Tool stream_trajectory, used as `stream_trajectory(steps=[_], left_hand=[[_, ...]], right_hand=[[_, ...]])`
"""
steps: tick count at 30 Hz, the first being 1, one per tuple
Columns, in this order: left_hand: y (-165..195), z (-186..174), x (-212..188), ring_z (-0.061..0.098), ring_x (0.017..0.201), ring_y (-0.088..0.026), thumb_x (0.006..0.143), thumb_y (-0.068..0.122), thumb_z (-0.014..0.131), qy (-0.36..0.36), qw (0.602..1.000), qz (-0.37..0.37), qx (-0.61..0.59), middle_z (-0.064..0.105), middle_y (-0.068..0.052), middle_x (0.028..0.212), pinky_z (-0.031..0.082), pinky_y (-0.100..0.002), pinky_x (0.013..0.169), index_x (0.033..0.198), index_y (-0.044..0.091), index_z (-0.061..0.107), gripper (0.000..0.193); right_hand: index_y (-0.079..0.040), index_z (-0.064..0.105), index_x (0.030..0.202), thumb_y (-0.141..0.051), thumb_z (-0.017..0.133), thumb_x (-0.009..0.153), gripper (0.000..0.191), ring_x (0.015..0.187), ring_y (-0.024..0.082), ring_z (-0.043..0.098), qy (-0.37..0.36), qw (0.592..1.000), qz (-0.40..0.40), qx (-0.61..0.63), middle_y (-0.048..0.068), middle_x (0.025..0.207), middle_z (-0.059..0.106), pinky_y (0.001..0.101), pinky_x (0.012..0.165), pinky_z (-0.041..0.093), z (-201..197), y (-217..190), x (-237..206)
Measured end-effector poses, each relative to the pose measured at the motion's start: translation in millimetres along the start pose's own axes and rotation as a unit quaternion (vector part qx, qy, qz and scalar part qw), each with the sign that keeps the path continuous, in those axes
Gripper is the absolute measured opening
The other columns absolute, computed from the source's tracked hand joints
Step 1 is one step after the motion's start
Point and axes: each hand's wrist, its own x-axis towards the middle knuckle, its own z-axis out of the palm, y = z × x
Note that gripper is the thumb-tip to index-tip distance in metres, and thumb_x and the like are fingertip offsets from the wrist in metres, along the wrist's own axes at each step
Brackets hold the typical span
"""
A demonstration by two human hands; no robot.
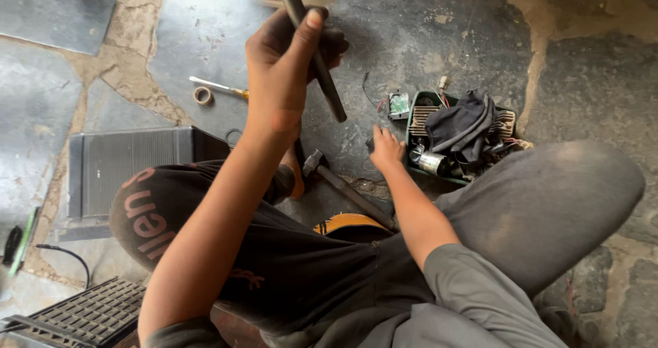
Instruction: The person sits on the floor and holds a bolt against a cylindrical metal socket part, repeatedly striking the bolt with a hammer to drive it through the cylinder. They reposition the parts between strikes and at one point hold the cylinder up to look through its opening before resuming hammering.
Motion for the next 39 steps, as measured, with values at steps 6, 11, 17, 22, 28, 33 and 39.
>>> stream_trajectory(steps=[6,11,17,22,28,33,39], left_hand=[[-2.7,1.0,-0.9,0.076,0.09,-0.016,0.102,0.034,0.07,-0.005,0.999,-0.024,-0.036,0.076,-0.008,0.097,0.062,-0.031,0.083,0.124,0.002,0.068,0.039],[-0.1,8.0,2.8,0.074,0.084,-0.015,0.1,0.03,0.07,0.008,0.994,-0.07,-0.079,0.076,-0.009,0.092,0.061,-0.03,0.077,0.119,0.002,0.067,0.034],[-2.0,10.6,3.6,0.076,0.086,-0.017,0.102,0.029,0.071,0.005,0.996,-0.054,-0.074,0.075,-0.009,0.094,0.062,-0.032,0.077,0.119,0.0,0.066,0.034],[-3.3,4.9,5.8,0.077,0.085,-0.018,0.099,0.033,0.071,0.026,0.995,-0.068,-0.065,0.076,-0.011,0.092,0.065,-0.033,0.078,0.119,0.0,0.066,0.039],[-5.4,7.4,5.4,0.078,0.087,-0.018,0.098,0.032,0.072,0.031,0.995,-0.074,-0.057,0.076,-0.011,0.093,0.065,-0.033,0.079,0.12,0.001,0.067,0.039],[-10.7,13.0,7.1,0.076,0.086,-0.016,0.099,0.028,0.072,0.012,0.996,-0.055,-0.071,0.076,-0.009,0.094,0.063,-0.032,0.077,0.117,0.001,0.069,0.032],[-18.1,17.0,11.0,0.073,0.082,-0.014,0.1,0.026,0.07,0.003,0.996,-0.053,-0.066,0.076,-0.008,0.092,0.06,-0.029,0.074,0.113,0.0,0.069,0.029]], right_hand=[[-0.022,0.056,0.14,-0.005,0.063,0.096,0.048,0.144,0.029,0.047,0.08,0.98,-0.141,-0.111,0.007,0.138,0.06,0.0674,0.113,0.033,11.8,5.7,-0.9],[-0.016,0.055,0.138,-0.001,0.067,0.081,0.061,0.141,0.027,0.046,0.122,0.964,-0.208,-0.113,0.005,0.144,0.057,0.0667,0.11,0.032,8.2,3.3,0.4],[-0.013,0.053,0.138,-0.008,0.073,0.076,0.066,0.141,0.027,0.046,0.098,0.966,-0.204,-0.126,0.007,0.143,0.056,0.0626,0.111,0.033,0.2,1.2,3.7],[-0.011,0.057,0.131,-0.009,0.075,0.073,0.061,0.132,0.029,0.052,0.101,0.968,-0.19,-0.131,0.01,0.133,0.061,0.0605,0.105,0.038,3.1,3.2,9.4],[-0.01,0.059,0.121,-0.011,0.075,0.074,0.05,0.116,0.031,0.062,0.058,0.98,-0.145,-0.121,0.008,0.114,0.07,0.0539,0.097,0.046,5.6,8.4,9.5],[-0.01,0.06,0.117,-0.015,0.077,0.07,0.05,0.115,0.031,0.061,0.082,0.982,-0.149,-0.087,0.009,0.113,0.068,0.0528,0.095,0.047,3.7,10.0,2.2],[-0.01,0.059,0.121,-0.027,0.084,0.071,0.058,0.114,0.032,0.06,0.084,0.982,-0.148,-0.087,0.011,0.117,0.064,0.0554,0.093,0.045,7.8,-2.4,1.2]])
